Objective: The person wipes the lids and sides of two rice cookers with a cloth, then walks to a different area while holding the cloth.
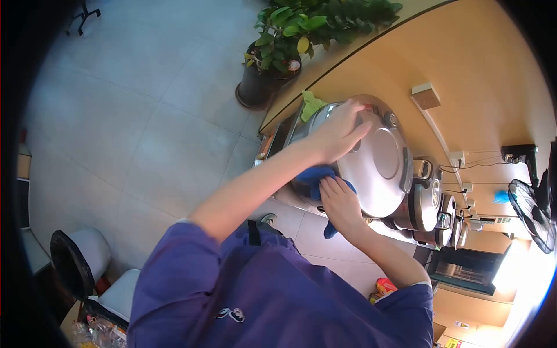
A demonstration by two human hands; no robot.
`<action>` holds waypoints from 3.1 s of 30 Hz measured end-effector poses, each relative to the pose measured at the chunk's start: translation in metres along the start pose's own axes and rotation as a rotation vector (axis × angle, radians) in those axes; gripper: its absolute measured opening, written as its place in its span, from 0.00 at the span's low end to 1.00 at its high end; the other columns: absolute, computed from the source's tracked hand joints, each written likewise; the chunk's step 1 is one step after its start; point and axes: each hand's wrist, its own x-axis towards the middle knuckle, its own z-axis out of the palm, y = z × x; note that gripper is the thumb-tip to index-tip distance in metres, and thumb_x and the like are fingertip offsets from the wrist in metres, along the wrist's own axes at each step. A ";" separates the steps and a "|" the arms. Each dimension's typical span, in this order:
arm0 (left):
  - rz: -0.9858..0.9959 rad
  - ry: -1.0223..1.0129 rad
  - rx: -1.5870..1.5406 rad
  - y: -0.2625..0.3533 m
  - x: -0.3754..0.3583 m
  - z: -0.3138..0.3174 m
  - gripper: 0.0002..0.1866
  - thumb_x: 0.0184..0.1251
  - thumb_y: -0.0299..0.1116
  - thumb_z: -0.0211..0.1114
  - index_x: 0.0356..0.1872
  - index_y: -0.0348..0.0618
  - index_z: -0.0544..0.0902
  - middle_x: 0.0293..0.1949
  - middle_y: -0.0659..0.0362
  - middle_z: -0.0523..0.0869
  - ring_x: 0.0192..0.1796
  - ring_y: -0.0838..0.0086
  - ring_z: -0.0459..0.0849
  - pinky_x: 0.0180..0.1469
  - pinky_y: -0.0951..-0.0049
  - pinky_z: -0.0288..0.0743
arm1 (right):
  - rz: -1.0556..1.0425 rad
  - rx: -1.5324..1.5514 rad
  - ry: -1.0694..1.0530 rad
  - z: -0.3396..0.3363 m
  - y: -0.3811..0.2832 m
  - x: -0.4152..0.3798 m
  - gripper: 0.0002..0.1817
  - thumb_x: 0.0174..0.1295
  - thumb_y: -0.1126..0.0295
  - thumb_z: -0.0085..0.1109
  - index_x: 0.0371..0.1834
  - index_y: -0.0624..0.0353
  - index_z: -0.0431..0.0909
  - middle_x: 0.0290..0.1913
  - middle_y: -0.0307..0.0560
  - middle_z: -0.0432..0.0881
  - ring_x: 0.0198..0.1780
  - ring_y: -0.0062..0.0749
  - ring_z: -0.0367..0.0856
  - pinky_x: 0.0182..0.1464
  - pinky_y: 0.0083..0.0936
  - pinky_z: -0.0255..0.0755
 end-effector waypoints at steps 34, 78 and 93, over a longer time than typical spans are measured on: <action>-0.653 0.804 0.015 -0.030 -0.109 0.165 0.35 0.88 0.50 0.43 0.75 0.24 0.63 0.75 0.33 0.67 0.78 0.44 0.64 0.80 0.58 0.53 | 0.780 1.118 1.017 0.073 0.048 -0.075 0.19 0.75 0.76 0.45 0.66 0.70 0.68 0.68 0.65 0.70 0.68 0.55 0.71 0.72 0.45 0.64; -1.158 0.242 -0.827 -0.243 -0.082 0.048 0.22 0.84 0.33 0.48 0.73 0.46 0.73 0.61 0.57 0.84 0.62 0.70 0.84 0.65 0.64 0.77 | 1.432 0.646 0.861 0.064 0.038 -0.056 0.16 0.73 0.76 0.50 0.61 0.70 0.71 0.64 0.63 0.71 0.68 0.54 0.70 0.72 0.47 0.62; -1.076 -0.072 -1.142 -0.236 -0.006 0.013 0.26 0.88 0.43 0.49 0.78 0.42 0.69 0.68 0.57 0.81 0.68 0.70 0.80 0.74 0.64 0.70 | 1.466 0.576 0.842 0.069 0.037 -0.051 0.22 0.74 0.65 0.56 0.66 0.66 0.71 0.68 0.58 0.70 0.67 0.46 0.71 0.66 0.39 0.68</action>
